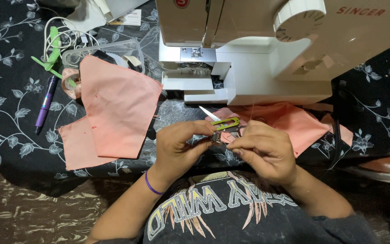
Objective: Threading the upper thread path and the bobbin assembly of a Singer sewing machine.
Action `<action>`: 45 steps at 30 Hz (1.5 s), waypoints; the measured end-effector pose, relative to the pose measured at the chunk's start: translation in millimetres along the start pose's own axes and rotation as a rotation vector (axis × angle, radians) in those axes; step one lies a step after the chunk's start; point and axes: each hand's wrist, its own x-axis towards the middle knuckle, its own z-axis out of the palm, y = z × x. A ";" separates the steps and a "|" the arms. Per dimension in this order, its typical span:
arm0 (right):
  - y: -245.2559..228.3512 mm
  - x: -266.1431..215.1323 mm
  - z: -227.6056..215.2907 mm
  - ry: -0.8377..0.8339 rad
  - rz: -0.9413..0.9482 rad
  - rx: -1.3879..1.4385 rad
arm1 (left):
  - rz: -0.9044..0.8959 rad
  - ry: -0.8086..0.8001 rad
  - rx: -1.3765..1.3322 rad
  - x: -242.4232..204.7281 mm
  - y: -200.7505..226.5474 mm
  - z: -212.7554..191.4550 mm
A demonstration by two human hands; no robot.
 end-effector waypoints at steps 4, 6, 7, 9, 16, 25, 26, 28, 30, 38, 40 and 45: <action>-3.0 2.8 0.1 -0.001 0.050 0.021 | 0.354 0.081 0.268 -1.2 -8.7 8.1; -4.4 3.5 2.9 0.008 0.052 0.019 | 0.453 0.116 0.343 2.4 -11.8 9.7; -5.0 3.9 4.4 0.016 0.054 0.017 | 0.551 0.151 0.417 4.1 -13.4 10.4; -6.5 2.3 7.1 0.017 0.053 0.002 | 0.597 0.170 0.430 7.8 -12.5 10.7; -15.5 -1.8 10.4 0.020 -0.103 -0.214 | 0.538 0.195 0.399 6.5 -16.1 17.7; -68.0 11.2 9.5 -0.653 -0.486 -0.271 | 0.076 0.168 0.341 10.4 -23.5 -1.2; -65.1 6.3 6.1 -0.653 -0.491 -0.275 | 0.081 0.171 0.341 11.2 -24.1 -2.6; -59.2 -4.2 0.1 -0.831 -0.328 -0.390 | 0.043 0.163 0.327 10.1 -25.4 -5.5; -44.3 -15.9 -11.2 -0.831 -0.234 -0.448 | 0.002 0.171 0.296 9.6 -20.9 -7.6; 24.0 12.5 4.1 -0.212 -0.173 -0.562 | -0.359 0.130 -0.304 4.3 -20.1 -0.9; 31.5 16.7 16.5 -0.065 -0.122 -0.436 | -0.392 0.148 -0.366 2.9 -23.2 2.1; 34.0 24.5 28.6 -0.028 -0.108 -0.406 | -0.370 0.173 -0.295 2.2 -22.0 0.5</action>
